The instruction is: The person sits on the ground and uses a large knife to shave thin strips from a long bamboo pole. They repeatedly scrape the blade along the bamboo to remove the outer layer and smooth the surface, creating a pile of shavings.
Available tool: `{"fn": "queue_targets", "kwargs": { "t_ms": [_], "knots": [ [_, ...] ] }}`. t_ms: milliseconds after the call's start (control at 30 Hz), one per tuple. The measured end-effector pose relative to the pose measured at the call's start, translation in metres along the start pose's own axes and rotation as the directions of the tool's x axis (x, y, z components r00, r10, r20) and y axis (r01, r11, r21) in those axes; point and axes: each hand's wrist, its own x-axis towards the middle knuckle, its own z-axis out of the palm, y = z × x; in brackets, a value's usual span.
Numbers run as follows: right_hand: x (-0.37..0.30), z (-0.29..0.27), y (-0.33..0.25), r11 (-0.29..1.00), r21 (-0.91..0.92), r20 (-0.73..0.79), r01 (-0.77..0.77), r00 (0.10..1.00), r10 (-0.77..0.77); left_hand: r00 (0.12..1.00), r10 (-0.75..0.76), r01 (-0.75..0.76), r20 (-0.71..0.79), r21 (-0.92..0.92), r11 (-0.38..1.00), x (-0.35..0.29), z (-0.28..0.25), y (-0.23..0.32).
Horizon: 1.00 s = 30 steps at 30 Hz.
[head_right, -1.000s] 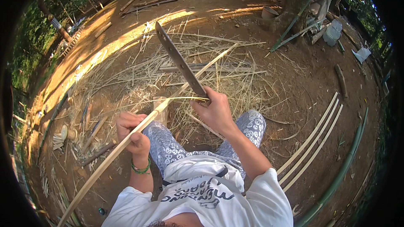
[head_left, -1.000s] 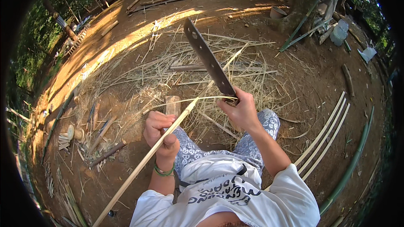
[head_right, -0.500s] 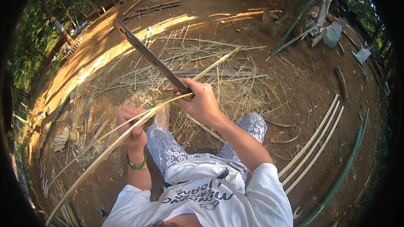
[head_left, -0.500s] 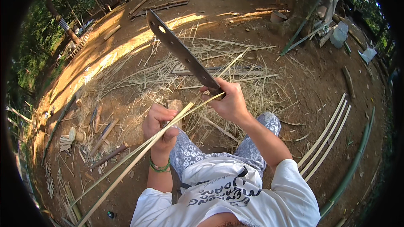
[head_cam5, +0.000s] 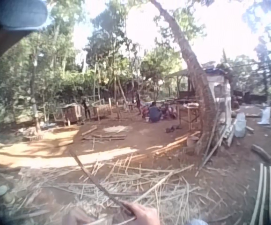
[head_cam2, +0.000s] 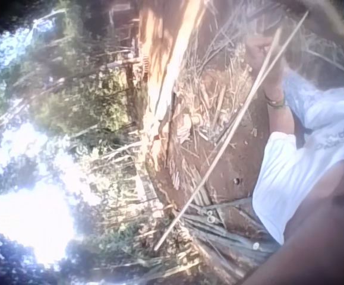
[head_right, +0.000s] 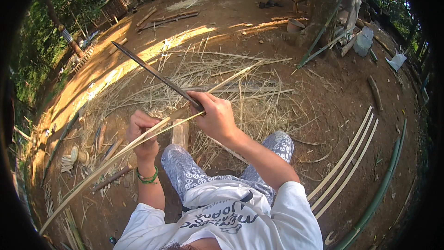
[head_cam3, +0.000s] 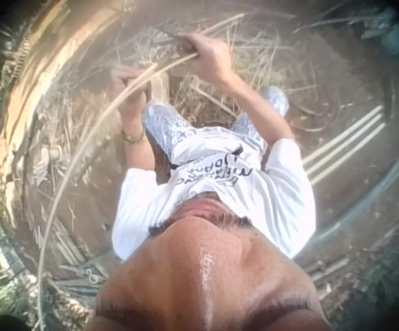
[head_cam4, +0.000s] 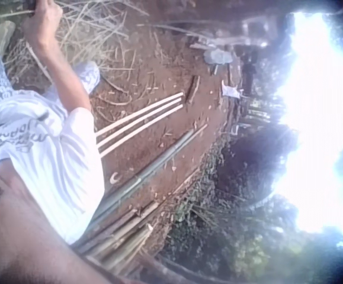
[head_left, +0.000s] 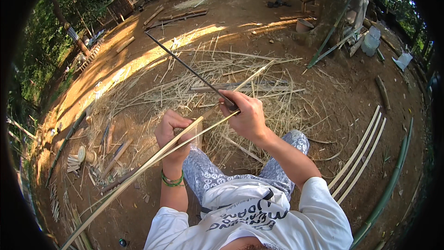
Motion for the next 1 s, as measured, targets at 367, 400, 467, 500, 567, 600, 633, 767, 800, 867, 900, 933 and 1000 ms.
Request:
{"fn": "queue_targets", "kwargs": {
  "t_ms": [367,400,467,500,567,600,633,767,800,867,900,933,1000],
  "knots": [
    [-0.004,0.004,0.001,0.991,-0.099,-0.014,0.084,0.996,-0.086,0.999,0.054,-0.054,0.008,-0.005,0.999,0.008,-0.002,-0.004],
    [-0.004,0.003,0.002,0.990,-0.108,-0.015,0.086,0.996,-0.088,0.998,0.055,-0.055,0.016,0.012,0.998,0.008,-0.003,-0.005],
    [-0.004,0.005,0.002,0.990,-0.104,-0.033,0.100,0.994,-0.104,0.998,0.057,-0.058,0.035,0.046,0.997,0.007,-0.006,-0.007],
    [-0.004,0.005,0.003,0.989,-0.102,-0.042,0.107,0.993,-0.112,0.998,0.054,-0.055,0.032,0.046,0.997,0.008,-0.006,-0.006],
    [-0.002,0.004,0.001,0.982,-0.132,-0.042,0.136,0.989,-0.142,0.998,0.050,-0.051,0.027,0.048,0.998,0.008,-0.005,-0.004],
    [-0.001,0.003,0.000,0.978,-0.146,-0.041,0.150,0.987,-0.157,0.998,0.054,-0.055,0.017,0.031,0.998,0.008,-0.004,-0.004],
    [0.000,0.002,0.000,0.984,-0.125,-0.028,0.128,0.991,-0.132,0.998,0.059,-0.059,0.008,0.014,0.998,0.009,-0.003,-0.005],
    [0.001,-0.005,-0.007,0.999,-0.020,0.056,0.031,0.998,-0.030,0.997,0.060,-0.061,-0.045,-0.020,0.998,0.008,-0.002,-0.008],
    [0.002,-0.007,-0.009,1.000,0.010,0.084,0.004,0.996,-0.005,0.998,0.050,-0.051,-0.044,-0.016,0.999,0.007,-0.003,-0.010],
    [0.002,-0.012,-0.012,0.996,0.067,0.151,-0.052,0.988,0.041,0.999,0.029,-0.029,-0.038,-0.002,1.000,0.007,-0.008,-0.012],
    [0.002,-0.014,-0.013,0.992,0.094,0.184,-0.081,0.981,0.063,0.999,0.028,-0.028,-0.039,0.001,1.000,0.007,-0.010,-0.011],
    [0.002,-0.015,-0.012,0.995,0.082,0.150,-0.049,0.988,0.037,0.999,0.030,-0.031,-0.036,-0.010,0.999,0.007,-0.006,-0.012],
    [0.004,-0.009,-0.010,0.999,0.053,0.081,0.014,0.997,-0.018,0.998,0.044,-0.044,-0.033,-0.007,0.999,0.006,-0.002,-0.013]
  ]
}}
